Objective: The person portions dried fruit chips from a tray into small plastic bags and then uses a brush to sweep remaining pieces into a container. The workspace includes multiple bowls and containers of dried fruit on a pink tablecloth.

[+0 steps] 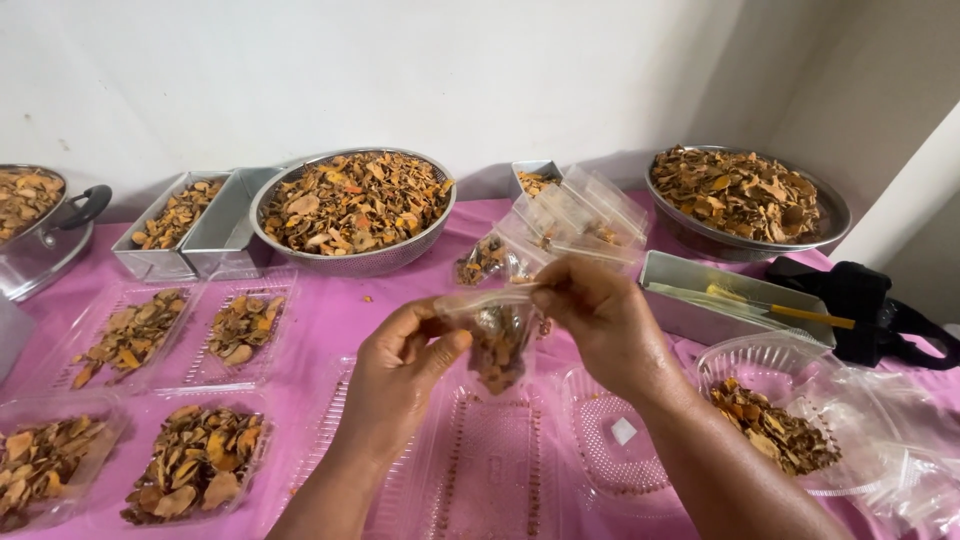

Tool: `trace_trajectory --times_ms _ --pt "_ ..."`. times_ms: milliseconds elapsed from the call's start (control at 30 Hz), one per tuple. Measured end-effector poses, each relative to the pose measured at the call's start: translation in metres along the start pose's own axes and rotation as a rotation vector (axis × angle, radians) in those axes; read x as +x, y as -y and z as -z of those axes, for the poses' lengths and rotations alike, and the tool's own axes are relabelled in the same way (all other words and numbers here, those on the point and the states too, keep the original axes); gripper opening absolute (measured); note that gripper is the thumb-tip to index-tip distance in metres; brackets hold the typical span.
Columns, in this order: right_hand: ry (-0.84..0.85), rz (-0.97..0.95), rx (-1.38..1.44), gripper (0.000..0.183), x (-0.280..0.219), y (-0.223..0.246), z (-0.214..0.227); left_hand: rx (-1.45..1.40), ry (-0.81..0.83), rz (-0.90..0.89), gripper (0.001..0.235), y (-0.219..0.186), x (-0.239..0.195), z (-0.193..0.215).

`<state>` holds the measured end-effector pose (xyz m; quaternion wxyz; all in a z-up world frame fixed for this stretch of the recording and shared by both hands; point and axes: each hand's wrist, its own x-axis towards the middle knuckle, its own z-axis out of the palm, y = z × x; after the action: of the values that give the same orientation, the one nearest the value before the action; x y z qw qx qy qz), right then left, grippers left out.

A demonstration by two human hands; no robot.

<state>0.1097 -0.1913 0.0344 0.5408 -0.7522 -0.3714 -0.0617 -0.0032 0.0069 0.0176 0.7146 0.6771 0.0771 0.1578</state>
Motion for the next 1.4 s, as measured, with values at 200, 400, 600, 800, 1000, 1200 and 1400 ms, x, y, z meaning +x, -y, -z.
trace_trajectory --times_ms 200,400,600,800,1000,1200,1400 --pt "-0.155 0.135 0.226 0.004 -0.001 0.002 -0.005 -0.003 0.116 0.13 0.05 -0.003 0.003 -0.004" --pt "-0.152 0.227 0.097 0.008 -0.007 0.003 -0.003 0.164 -0.002 0.077 0.014 0.009 0.004 -0.005" --pt "-0.185 0.215 -0.084 0.01 -0.017 0.019 0.0 -0.197 -0.153 -0.105 0.029 0.032 0.022 0.017" --pt "-0.459 0.197 -0.097 0.009 -0.002 0.023 0.018 0.104 -0.281 -0.443 0.02 0.025 0.016 0.006" --pt "-0.411 -0.037 0.081 0.011 0.034 -0.002 -0.014 0.296 -0.254 -0.612 0.037 0.034 0.022 0.009" --pt "-0.211 -0.337 -0.114 0.015 0.054 -0.022 -0.058 0.614 -0.049 -0.712 0.043 0.05 0.026 0.01" --pt "-0.142 -0.261 -0.398 0.015 0.064 -0.086 -0.087 0.873 0.096 -0.726 0.042 0.053 0.022 0.012"
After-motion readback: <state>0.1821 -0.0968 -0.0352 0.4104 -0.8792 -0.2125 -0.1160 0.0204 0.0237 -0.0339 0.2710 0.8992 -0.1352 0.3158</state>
